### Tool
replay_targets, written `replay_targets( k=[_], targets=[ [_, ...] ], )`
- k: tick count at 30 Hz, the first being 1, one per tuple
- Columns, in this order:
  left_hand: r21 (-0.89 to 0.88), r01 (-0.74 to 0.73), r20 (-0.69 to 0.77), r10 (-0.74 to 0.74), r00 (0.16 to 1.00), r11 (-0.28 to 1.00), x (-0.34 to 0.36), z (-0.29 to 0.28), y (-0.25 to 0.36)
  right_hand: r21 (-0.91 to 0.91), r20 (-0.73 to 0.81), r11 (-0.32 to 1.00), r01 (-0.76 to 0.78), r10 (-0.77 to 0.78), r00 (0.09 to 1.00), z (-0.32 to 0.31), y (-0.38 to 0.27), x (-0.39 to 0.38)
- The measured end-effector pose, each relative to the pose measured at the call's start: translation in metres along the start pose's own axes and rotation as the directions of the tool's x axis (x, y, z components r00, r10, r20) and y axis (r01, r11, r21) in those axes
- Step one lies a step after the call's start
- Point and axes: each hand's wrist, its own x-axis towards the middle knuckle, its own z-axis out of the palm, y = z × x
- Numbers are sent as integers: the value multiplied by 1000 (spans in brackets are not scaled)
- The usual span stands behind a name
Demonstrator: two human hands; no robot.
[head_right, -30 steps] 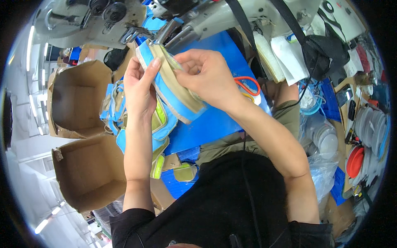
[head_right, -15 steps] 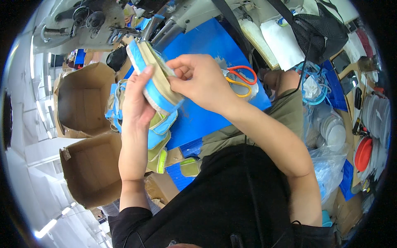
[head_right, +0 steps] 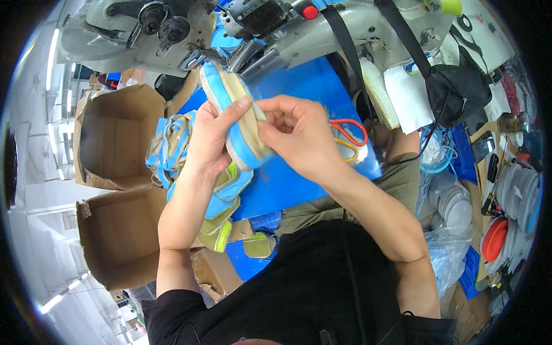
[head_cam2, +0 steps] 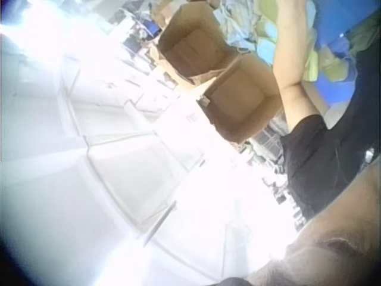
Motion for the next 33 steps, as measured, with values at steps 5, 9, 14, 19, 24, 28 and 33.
replay_targets(
  k=[5,9,14,19,24,28,33],
  targets=[
    [1,-41,-14,41,999,999,8,-1,6,-19,-18,1000,18,-18,1000,5,-2,11],
    [65,-48,-10,48,999,997,19,-7,10,-36,-15,997,65,-65,998,7,4,24],
    [16,-66,12,66,998,998,22,-10,13,-131,17,982,136,-135,991,6,2,46],
    [-56,-159,-43,157,987,986,2,-17,1,-395,12,901,182,-193,981,4,-5,35],
    [-23,-181,-46,180,983,983,0,-21,0,-524,12,783,337,-388,921,8,-5,31],
    [42,-202,-32,203,979,979,0,-23,0,-510,12,794,330,-377,926,11,-1,35],
    [87,-178,-30,181,983,980,0,-22,-6,-441,-21,831,338,-387,922,10,9,31]
  ],
)
